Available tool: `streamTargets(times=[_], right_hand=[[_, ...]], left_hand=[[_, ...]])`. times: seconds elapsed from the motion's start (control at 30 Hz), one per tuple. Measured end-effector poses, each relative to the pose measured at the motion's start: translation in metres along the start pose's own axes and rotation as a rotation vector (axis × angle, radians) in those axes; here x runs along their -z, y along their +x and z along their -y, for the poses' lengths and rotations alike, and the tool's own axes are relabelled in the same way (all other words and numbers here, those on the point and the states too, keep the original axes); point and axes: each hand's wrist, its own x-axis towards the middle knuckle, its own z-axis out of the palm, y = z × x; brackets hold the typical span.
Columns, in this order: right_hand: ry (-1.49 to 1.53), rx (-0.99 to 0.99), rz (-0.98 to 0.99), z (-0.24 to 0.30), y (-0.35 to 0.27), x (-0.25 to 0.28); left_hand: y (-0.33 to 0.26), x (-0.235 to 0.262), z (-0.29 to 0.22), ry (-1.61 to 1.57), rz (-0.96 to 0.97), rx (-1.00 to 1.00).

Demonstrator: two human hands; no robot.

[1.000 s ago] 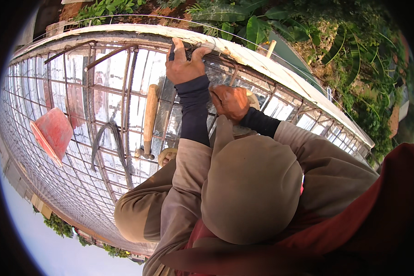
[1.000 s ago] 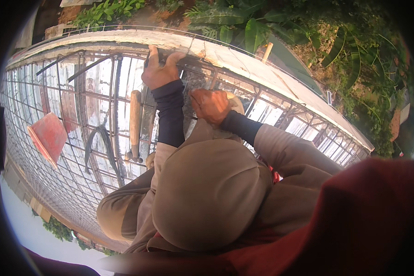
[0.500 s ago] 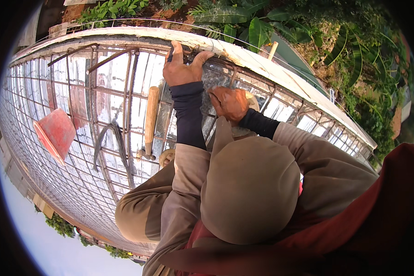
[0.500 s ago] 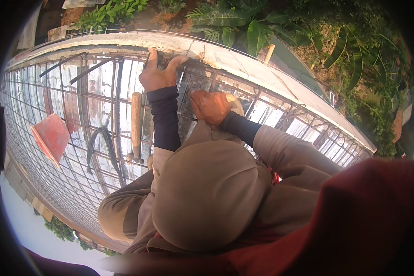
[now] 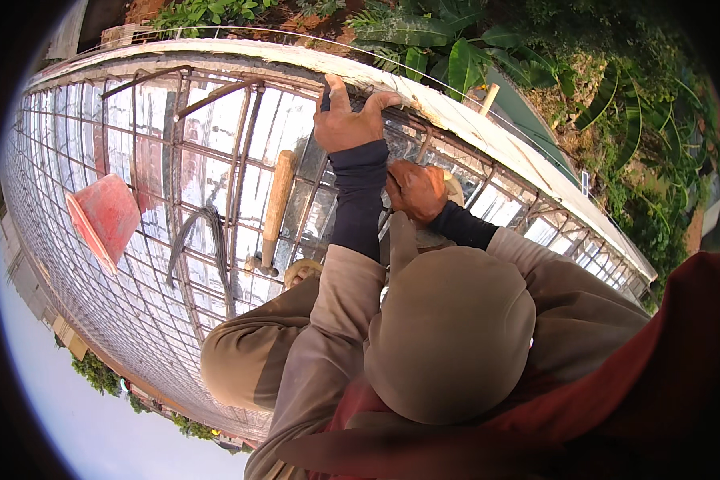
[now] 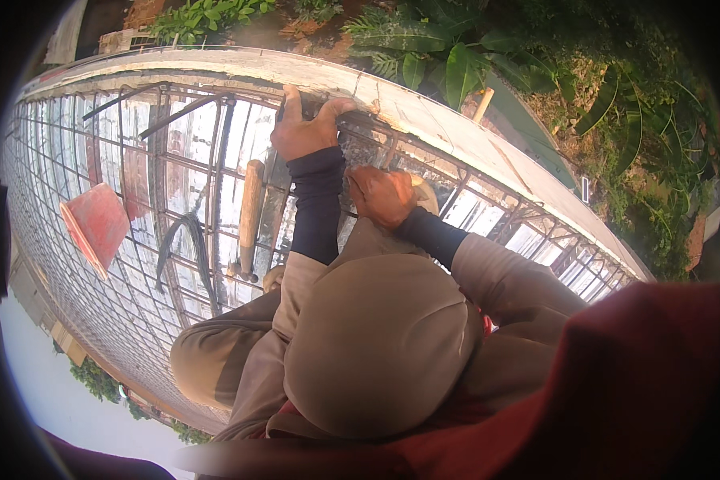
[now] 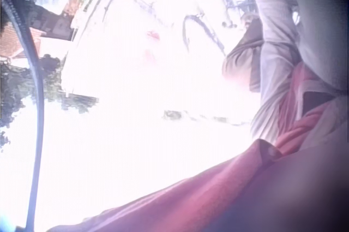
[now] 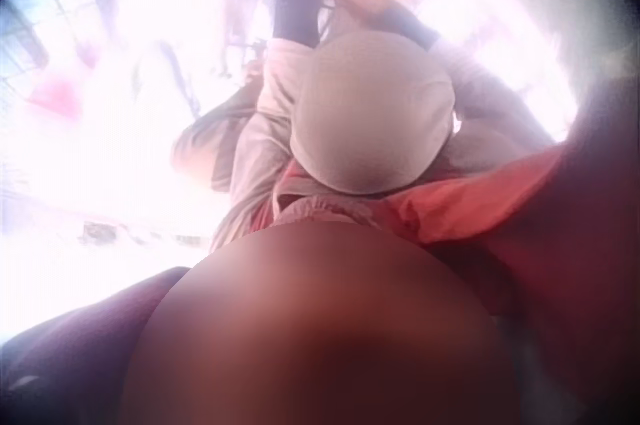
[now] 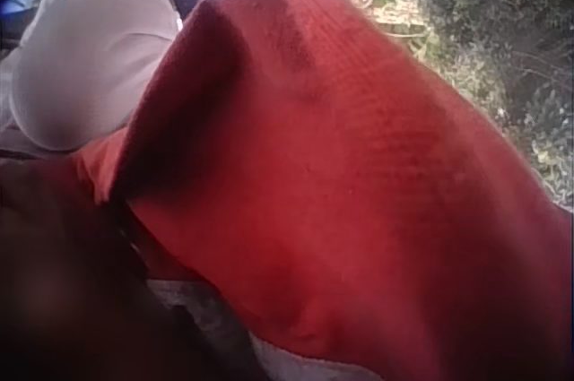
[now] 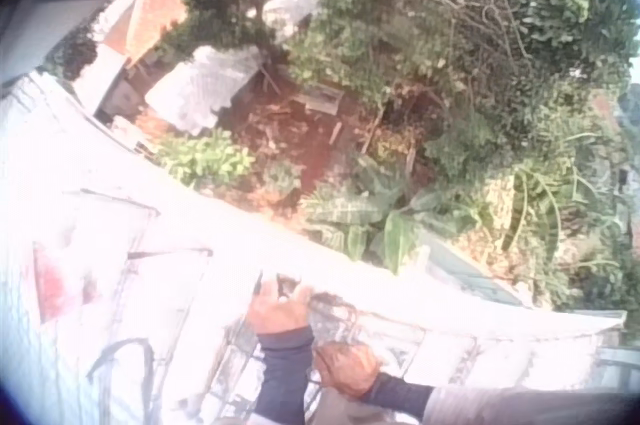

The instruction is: The person works on the edge of a greenhouse roof, using a hammer and nails to secure a metal frame. They repeatedly hammer nails into the frame and occasionally reach into a pink bucket to retrieve more nails.

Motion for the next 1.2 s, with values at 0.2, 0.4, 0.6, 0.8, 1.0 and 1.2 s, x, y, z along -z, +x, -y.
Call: streamTargets(times=[0.2,0.4,0.6,0.8,1.0,1.2], right_hand=[[-0.032,0.013,0.008,0.016,-0.001,0.011],[-0.026,0.018,-0.021,0.018,0.004,0.006],[-0.067,0.011,-0.081,0.017,0.004,0.003],[-0.134,0.005,-0.093,0.010,0.001,-0.006],[-0.128,0.045,-0.108,0.007,0.002,-0.006],[-0.101,0.030,-0.069,0.009,-0.001,-0.002]], left_hand=[[-0.007,-0.008,0.016,0.042,-0.116,-0.237],[0.005,0.006,0.046,-0.020,0.039,-0.335],[0.006,0.001,0.066,0.009,0.078,-0.431],[-0.001,-0.008,0.061,-0.067,0.030,-0.397],[0.019,0.007,0.063,-0.374,0.014,-0.255],[0.036,0.013,0.044,-0.261,-0.021,-0.047]])
